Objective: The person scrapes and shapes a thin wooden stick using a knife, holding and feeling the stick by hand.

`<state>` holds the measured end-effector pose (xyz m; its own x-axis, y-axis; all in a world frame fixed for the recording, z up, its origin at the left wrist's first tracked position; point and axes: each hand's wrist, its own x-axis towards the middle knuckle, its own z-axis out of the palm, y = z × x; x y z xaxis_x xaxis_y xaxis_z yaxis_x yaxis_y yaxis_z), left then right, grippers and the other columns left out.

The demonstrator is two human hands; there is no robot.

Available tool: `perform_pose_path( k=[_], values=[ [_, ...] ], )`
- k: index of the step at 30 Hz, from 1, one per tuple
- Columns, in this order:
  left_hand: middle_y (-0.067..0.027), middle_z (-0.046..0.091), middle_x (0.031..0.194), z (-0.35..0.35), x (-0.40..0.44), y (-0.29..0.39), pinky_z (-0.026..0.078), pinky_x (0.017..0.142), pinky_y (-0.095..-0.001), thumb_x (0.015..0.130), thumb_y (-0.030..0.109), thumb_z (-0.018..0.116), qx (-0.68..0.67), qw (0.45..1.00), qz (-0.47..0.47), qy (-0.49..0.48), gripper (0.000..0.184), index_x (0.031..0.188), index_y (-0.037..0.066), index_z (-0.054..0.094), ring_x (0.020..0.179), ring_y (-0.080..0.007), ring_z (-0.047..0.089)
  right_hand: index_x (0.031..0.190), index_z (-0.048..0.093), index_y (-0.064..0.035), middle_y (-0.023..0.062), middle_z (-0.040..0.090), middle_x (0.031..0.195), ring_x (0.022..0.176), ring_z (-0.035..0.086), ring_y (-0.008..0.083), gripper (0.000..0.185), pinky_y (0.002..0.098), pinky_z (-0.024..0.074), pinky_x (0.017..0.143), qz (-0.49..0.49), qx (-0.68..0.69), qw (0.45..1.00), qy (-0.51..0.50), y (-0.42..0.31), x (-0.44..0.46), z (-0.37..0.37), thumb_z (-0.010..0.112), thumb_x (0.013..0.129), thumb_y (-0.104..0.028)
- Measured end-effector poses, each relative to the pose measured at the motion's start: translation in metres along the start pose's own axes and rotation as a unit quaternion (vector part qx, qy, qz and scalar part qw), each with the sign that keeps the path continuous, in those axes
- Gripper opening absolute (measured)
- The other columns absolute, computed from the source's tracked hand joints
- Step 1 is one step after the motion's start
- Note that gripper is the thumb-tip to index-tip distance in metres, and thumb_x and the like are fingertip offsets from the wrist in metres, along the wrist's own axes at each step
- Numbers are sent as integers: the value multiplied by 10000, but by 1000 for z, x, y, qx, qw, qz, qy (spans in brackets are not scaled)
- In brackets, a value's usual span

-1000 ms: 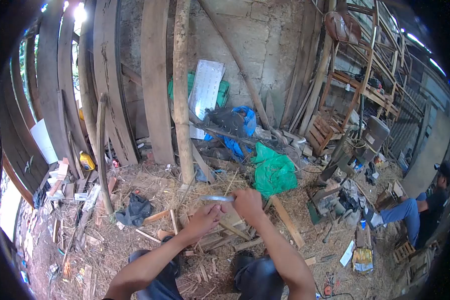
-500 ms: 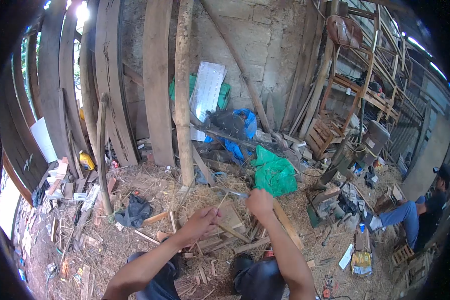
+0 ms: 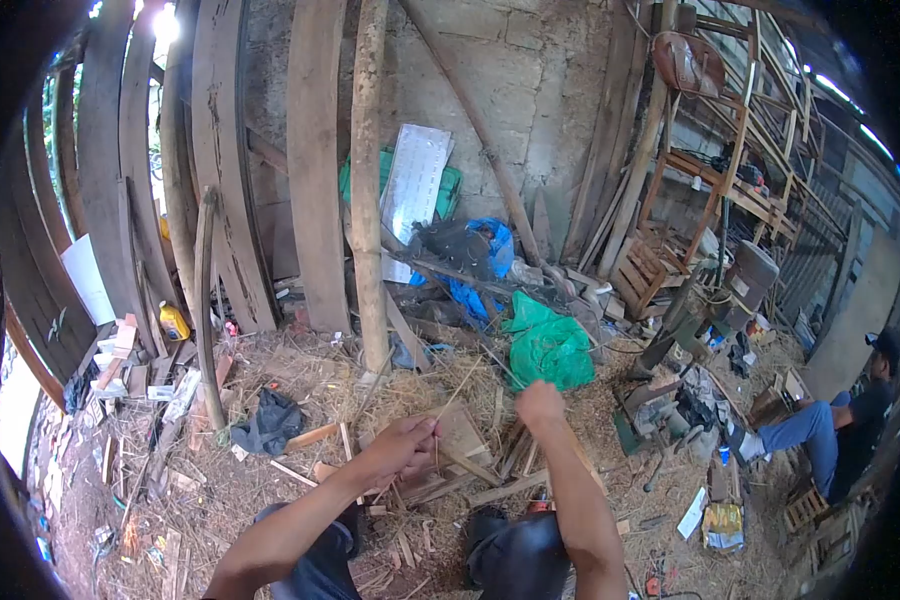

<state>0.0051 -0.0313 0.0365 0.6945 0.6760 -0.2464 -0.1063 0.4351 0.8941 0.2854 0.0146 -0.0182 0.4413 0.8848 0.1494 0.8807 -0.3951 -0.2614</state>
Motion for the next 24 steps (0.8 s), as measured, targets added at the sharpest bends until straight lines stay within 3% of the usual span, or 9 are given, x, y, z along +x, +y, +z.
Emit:
perform_pose_path(
  k=[3,7,9,10,11,12,15,22,24],
  values=[
    [41,334,651,-5,2,-2,206,361,-209,990,238,363,-25,999,11,22,221,977,42,466,427,-38,266,783,676,-12,248,636,805,759,622,406,246,469,515,712,32,14,996,78,13,-9,3,604,756,-246],
    [38,349,655,-6,12,-6,224,384,-206,990,229,361,8,998,19,55,233,978,32,486,432,-42,275,784,681,-40,247,632,759,731,621,403,214,468,511,708,-17,81,995,64,-19,-21,-16,600,757,-236],
    [6,387,614,-3,10,-2,262,382,-248,979,204,377,23,997,39,55,220,942,31,509,419,-76,333,728,686,-57,189,639,697,686,638,361,188,431,522,655,-178,149,971,52,-48,-42,-34,586,761,-212],
    [6,387,614,-3,14,-7,262,382,-248,979,204,377,23,997,39,55,220,942,31,509,419,-76,333,728,686,-57,189,639,697,686,638,361,188,431,522,655,-179,149,971,52,-62,-51,-40,586,761,-212],
    [-39,438,606,-4,21,-15,306,410,-288,964,194,401,193,961,158,120,215,929,25,530,422,-125,384,729,694,-73,179,640,693,665,636,352,169,427,516,635,-229,89,969,43,-75,-60,-45,590,752,-204],
    [-84,489,598,-1,22,-16,350,439,-328,949,183,425,355,877,269,178,210,915,18,550,424,-174,435,730,703,-88,168,642,689,643,634,344,153,422,510,615,-276,29,960,34,-80,-63,-47,595,743,-196],
    [-157,535,615,1,21,-18,395,515,-389,921,166,457,396,835,310,223,193,904,17,578,472,-262,505,726,705,-97,163,641,686,647,638,329,141,419,507,599,-223,26,972,67,-77,-55,-33,598,729,-188],
    [-187,550,631,-5,27,-19,413,529,-390,903,131,467,406,836,280,240,168,906,8,582,526,-318,544,714,695,-85,174,642,694,663,643,332,184,428,518,616,-194,5,979,64,-63,-34,-16,584,770,-220],
    [-190,554,629,-5,23,-21,423,535,-391,892,121,481,402,814,348,233,159,892,6,590,533,-332,548,725,691,-76,178,642,697,660,644,338,202,431,524,608,-101,-39,988,108,-51,-24,-14,599,771,-250]
  ],
)
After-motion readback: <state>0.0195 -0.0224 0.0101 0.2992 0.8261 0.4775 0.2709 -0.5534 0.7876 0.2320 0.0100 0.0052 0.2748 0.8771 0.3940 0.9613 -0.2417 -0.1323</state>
